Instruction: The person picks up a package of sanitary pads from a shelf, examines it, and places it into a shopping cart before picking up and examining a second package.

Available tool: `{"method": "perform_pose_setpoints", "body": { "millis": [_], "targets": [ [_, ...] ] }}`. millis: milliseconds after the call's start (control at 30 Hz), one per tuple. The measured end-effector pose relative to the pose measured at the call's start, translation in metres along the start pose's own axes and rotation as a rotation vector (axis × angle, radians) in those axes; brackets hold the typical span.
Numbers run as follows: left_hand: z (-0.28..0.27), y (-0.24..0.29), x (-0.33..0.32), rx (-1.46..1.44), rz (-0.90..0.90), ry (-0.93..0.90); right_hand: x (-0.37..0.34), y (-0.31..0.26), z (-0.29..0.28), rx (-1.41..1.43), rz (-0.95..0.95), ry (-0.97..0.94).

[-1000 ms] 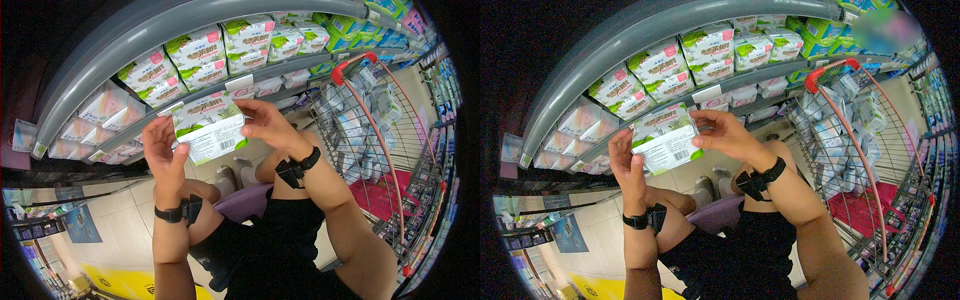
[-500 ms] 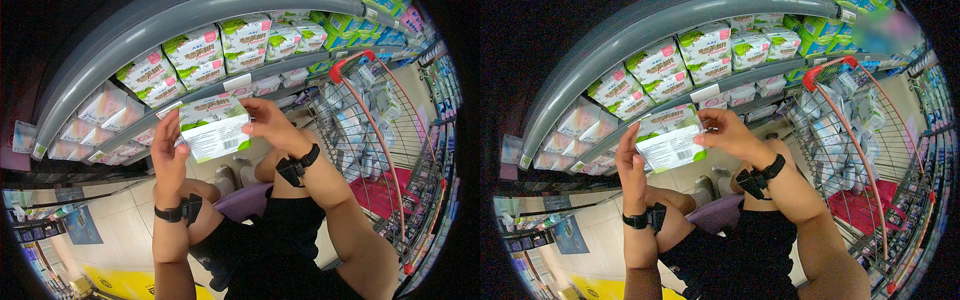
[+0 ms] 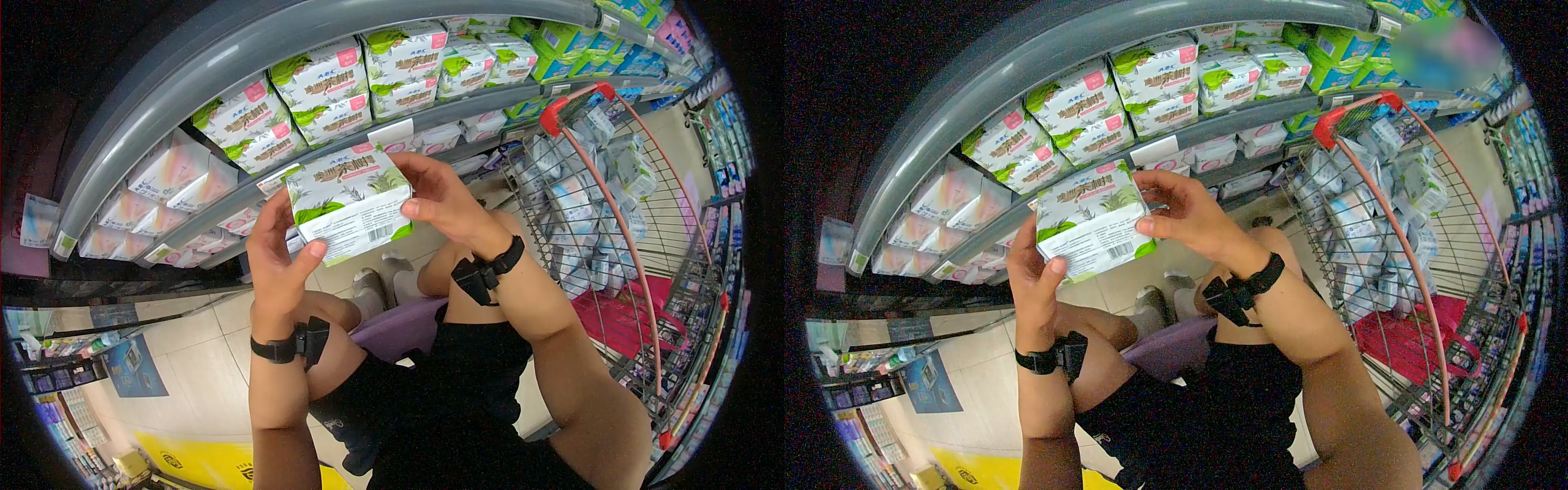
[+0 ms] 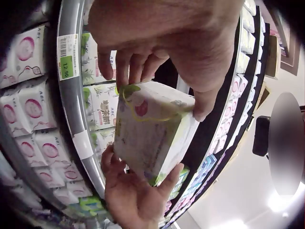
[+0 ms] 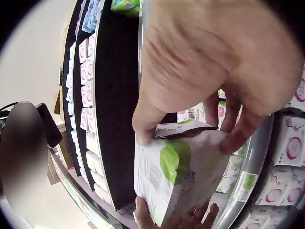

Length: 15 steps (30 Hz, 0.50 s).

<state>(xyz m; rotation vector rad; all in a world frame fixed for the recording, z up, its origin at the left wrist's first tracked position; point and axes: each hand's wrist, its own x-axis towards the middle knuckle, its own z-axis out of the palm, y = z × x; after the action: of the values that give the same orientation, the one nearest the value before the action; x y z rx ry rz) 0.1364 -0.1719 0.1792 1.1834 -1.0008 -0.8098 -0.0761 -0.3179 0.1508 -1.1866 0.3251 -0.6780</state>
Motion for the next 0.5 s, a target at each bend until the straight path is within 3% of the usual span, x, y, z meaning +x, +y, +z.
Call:
{"method": "perform_pose_setpoints", "body": {
  "millis": [67,167,267,400,500],
  "targets": [
    [0.001,0.001,0.001,-0.002,0.047,0.005,0.0,-0.002,0.002,-0.039,-0.01,-0.019],
    [0.001,0.0,0.0,0.012,0.094,0.022,-0.001,0.004,0.0,0.361,0.054,-0.097],
    [-0.001,-0.005,0.001,0.088,0.155,0.011,-0.003,-0.007,0.0,0.582,0.106,-0.103],
    [0.001,-0.006,0.003,0.268,0.343,-0.026,-0.007,-0.007,-0.002,0.389,0.114,-0.035],
    [-0.001,-0.002,0.004,0.33,0.327,-0.059,-0.007,-0.008,-0.004,0.369,0.124,-0.049]
  ]
}}
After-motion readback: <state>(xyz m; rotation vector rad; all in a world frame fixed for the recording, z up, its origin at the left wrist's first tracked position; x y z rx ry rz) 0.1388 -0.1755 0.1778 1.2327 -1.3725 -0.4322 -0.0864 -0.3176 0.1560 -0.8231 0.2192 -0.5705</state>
